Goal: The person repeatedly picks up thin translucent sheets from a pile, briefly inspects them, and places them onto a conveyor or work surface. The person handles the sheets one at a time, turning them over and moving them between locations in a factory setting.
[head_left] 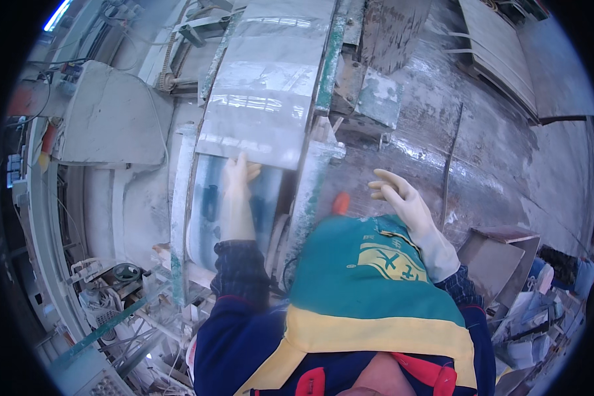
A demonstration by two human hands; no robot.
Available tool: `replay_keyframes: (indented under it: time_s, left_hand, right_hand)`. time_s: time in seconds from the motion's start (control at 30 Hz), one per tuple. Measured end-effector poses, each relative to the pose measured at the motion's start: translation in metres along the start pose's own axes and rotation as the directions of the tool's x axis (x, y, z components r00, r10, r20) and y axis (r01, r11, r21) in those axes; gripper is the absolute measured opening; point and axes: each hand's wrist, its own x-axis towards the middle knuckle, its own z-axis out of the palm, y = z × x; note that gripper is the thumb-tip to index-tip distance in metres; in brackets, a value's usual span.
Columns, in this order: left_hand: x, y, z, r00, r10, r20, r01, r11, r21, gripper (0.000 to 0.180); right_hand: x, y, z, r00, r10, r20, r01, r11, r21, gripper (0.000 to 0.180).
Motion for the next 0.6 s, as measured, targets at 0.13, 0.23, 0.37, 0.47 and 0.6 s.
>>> replay_keyframes:
  time_s: [0.13,0.23,0.37,0.47,0.6]
  left_hand:
    - [0.008,-0.019,0.004,0.996,0.062,-0.061,-0.074,0.974,-0.215,0.024]
    - [0.011,-0.025,0.005,0.994,0.089,-0.069,-0.103,0.964,-0.246,0.034]
    - [0.014,-0.022,-0.003,0.998,0.062,-0.026,-0.066,0.969,-0.236,0.025]
    - [0.014,-0.016,-0.009,0.997,0.056,0.049,-0.045,0.979,-0.2,0.033]
    - [0.008,-0.01,-0.005,0.998,0.05,0.041,-0.044,0.988,-0.151,0.041]
  right_hand:
    - [-0.003,0.011,-0.001,1.0,0.015,-0.021,-0.015,1.0,0.001,0.045]
    - [-0.011,0.018,-0.006,0.998,0.033,-0.052,-0.029,0.998,0.059,0.045]
    - [-0.018,0.024,-0.01,0.996,0.054,-0.067,-0.043,0.987,0.155,0.044]
    - [-0.018,0.027,-0.008,0.996,0.069,-0.063,-0.058,0.985,0.16,0.044]
    - [-0.014,0.029,-0.003,0.997,0.074,-0.017,-0.07,0.984,0.163,0.044]
